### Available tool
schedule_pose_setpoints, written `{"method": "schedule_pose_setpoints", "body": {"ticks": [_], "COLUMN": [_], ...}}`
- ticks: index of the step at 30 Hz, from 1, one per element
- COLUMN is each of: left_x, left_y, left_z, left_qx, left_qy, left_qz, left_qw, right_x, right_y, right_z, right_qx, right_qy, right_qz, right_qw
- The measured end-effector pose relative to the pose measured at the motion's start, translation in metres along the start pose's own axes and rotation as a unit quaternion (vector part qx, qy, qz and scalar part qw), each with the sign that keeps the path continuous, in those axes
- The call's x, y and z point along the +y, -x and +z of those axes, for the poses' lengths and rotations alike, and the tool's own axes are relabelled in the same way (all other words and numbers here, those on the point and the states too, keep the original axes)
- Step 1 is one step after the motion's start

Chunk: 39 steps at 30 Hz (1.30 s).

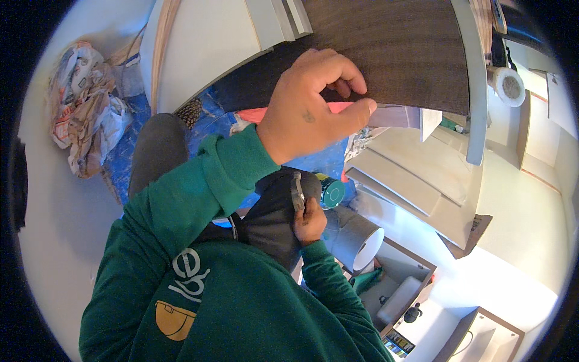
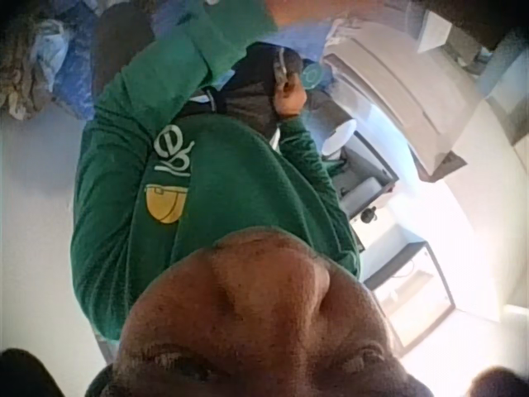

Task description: The person is assembling a cabinet by attaching a wooden panel to the cabinet frame using a hammer and nails. They position the panel, tap it into place, and secure it with nails.

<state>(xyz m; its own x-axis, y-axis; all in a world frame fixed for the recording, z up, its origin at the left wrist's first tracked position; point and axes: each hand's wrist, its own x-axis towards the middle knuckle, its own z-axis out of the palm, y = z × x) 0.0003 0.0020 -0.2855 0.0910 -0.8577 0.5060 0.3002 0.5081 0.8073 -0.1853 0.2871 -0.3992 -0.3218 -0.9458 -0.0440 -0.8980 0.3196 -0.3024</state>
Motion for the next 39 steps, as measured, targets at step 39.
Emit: {"method": "schedule_pose_setpoints", "body": {"ticks": [39], "left_x": [0.043], "left_y": [-0.044], "left_z": [0.044], "left_qx": [0.126], "left_qy": [-0.095], "left_qz": [0.242], "left_qw": [0.957], "right_x": [0.003], "right_y": [0.008], "right_z": [-0.003], "right_qx": [0.025], "right_qy": [0.023], "right_qz": [0.008], "right_qw": [0.999]}}
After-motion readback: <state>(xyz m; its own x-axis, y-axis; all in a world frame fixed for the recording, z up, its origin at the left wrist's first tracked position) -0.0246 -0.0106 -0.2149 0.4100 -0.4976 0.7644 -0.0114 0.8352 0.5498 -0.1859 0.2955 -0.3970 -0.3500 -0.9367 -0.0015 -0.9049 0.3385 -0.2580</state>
